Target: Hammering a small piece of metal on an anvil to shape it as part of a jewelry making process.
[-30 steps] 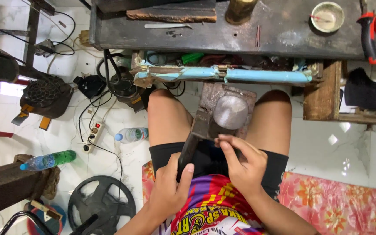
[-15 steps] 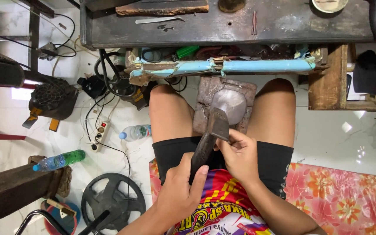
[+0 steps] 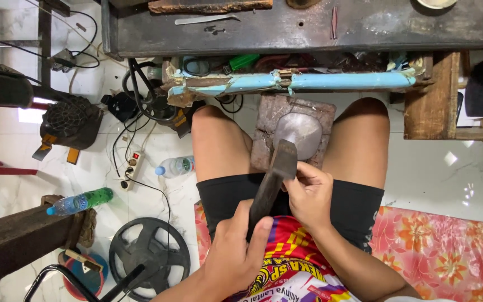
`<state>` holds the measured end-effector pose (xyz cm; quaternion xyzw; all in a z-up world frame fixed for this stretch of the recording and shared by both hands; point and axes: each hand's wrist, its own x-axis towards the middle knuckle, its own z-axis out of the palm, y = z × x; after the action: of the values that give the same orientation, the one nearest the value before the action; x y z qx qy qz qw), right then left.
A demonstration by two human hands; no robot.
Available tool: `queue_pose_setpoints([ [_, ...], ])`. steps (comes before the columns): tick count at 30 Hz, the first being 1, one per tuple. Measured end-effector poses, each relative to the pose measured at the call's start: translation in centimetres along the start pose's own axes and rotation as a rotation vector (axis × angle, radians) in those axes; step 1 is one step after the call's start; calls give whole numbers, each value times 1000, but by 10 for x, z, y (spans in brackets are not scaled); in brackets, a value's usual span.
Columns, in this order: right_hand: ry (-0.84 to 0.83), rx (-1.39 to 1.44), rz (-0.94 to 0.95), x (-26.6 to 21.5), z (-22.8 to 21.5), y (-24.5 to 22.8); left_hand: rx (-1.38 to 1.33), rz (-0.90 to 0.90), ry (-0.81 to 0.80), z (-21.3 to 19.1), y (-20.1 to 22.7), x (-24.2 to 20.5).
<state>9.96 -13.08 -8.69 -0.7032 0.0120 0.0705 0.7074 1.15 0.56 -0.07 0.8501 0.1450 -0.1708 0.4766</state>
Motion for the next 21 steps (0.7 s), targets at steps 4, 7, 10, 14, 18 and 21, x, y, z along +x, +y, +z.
queue_pose_setpoints([
  [4,5,19,-12,-2,-2,5,4,14,45,-1,8,-12],
  [7,5,5,-14,-1,-2,4,-19,85,42,3,0,-17],
  [10,19,33,19,1,3,-4,12,-112,-61,3,-1,4],
  [14,19,-30,-4,0,-3,6,17,-151,10,6,1,-8],
  [18,4,-88,-30,1,-4,3,-27,28,58,8,-3,-5],
  [21,3,-91,-18,2,-4,-2,-14,-107,-43,4,-1,0],
])
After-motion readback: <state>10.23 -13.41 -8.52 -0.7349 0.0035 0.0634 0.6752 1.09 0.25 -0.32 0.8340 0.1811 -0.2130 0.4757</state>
